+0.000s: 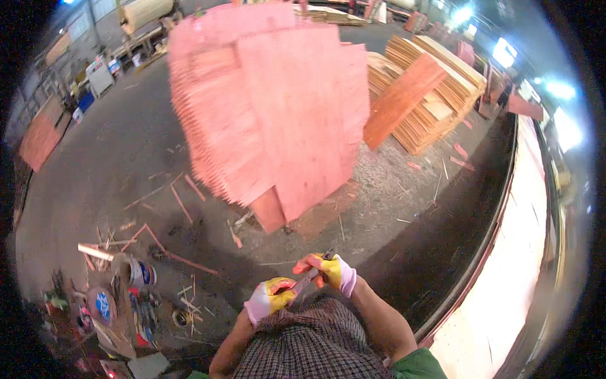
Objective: The recorder assists colleagues with pouring glue into a reservoir and then returns to a machine to stack and align wood veneers using a pneumatic staple gun.
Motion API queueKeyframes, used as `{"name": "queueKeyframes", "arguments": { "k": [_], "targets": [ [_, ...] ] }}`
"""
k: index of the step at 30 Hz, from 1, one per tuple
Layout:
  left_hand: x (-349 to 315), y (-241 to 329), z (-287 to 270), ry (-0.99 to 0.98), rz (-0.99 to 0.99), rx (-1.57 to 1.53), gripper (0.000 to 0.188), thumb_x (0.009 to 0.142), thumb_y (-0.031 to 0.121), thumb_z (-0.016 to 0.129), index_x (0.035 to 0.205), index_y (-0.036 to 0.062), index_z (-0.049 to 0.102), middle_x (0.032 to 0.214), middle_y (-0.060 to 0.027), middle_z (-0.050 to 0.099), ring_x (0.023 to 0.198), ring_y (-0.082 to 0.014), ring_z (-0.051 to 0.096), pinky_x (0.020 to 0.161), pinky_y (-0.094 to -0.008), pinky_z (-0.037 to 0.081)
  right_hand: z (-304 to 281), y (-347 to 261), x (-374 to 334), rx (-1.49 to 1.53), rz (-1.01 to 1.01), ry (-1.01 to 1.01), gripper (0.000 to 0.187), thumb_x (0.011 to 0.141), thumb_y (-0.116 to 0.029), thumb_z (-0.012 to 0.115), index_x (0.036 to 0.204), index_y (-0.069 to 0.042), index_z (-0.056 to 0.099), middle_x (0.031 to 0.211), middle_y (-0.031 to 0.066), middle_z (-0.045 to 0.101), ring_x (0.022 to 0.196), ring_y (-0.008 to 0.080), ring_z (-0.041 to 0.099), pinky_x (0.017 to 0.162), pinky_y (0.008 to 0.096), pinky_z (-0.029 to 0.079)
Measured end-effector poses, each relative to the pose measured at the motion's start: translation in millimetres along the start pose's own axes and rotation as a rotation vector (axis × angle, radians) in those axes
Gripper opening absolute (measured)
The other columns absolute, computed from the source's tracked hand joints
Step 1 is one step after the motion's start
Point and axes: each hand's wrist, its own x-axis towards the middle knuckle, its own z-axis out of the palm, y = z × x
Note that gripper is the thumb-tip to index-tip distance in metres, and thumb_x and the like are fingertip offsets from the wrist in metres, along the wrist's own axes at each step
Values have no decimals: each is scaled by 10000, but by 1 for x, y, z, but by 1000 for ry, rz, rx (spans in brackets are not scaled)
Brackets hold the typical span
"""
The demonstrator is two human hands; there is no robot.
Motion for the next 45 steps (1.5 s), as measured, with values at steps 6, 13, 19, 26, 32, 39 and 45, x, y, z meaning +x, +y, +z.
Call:
{"name": "queueKeyframes", "arguments": {
  "k": [6,13,19,26,32,39,45],
  "targets": [
    [185,0,9,112,151,-268,598,946,354,752,1441,114,517,1151,-57,636,954,-185,638,871,-344,550,-159,-91,4,32,-30,84,562,1051,-541,506,1247,-35,655,1170,74,719,806,139,699,716,267,571],
    [421,-41,-52,653,140,-371,385,1002,256,697,1305,38,600,1133,-63,679,993,-165,663,872,-285,552,-398,-231,103,190,-324,38,659,978,-575,621,1300,-1,613,1085,110,718,955,201,690,873,370,566],
    [626,28,3,628,261,-345,319,942,-23,669,1255,15,623,1051,-27,688,934,-133,646,780,-258,532,-579,-403,214,295,-332,341,579,943,-564,677,1210,-50,666,1092,103,727,908,218,703,808,389,581],
    [814,143,28,665,253,-222,564,919,88,742,1410,-40,495,1351,-147,615,1185,-188,612,951,-307,535,-720,-578,425,275,-337,282,349,963,-424,676,1081,-96,648,1024,75,729,757,211,672,694,375,568],
    [967,196,60,1105,157,432,983,805,295,863,1544,-44,309,1536,-254,427,1424,-315,437,1141,-429,405,-823,-647,584,288,-181,-118,267,994,-326,639,1131,-99,669,1128,123,742,749,234,693,719,403,574],
    [1143,208,77,1674,-296,631,1277,705,478,870,1623,21,108,1657,-252,205,1522,-412,241,1213,-558,237,-760,-637,553,-228,-371,-298,273,1004,-230,651,1128,0,730,1082,138,756,840,170,712,756,290,574],
    [1155,185,71,1878,2,427,768,885,106,671,1569,38,328,1608,-262,331,1476,-433,335,1202,-458,307,-762,-625,511,-289,-418,-481,255,1005,-196,669,1121,25,718,1135,159,740,883,220,725,759,322,589]
  ]
}}
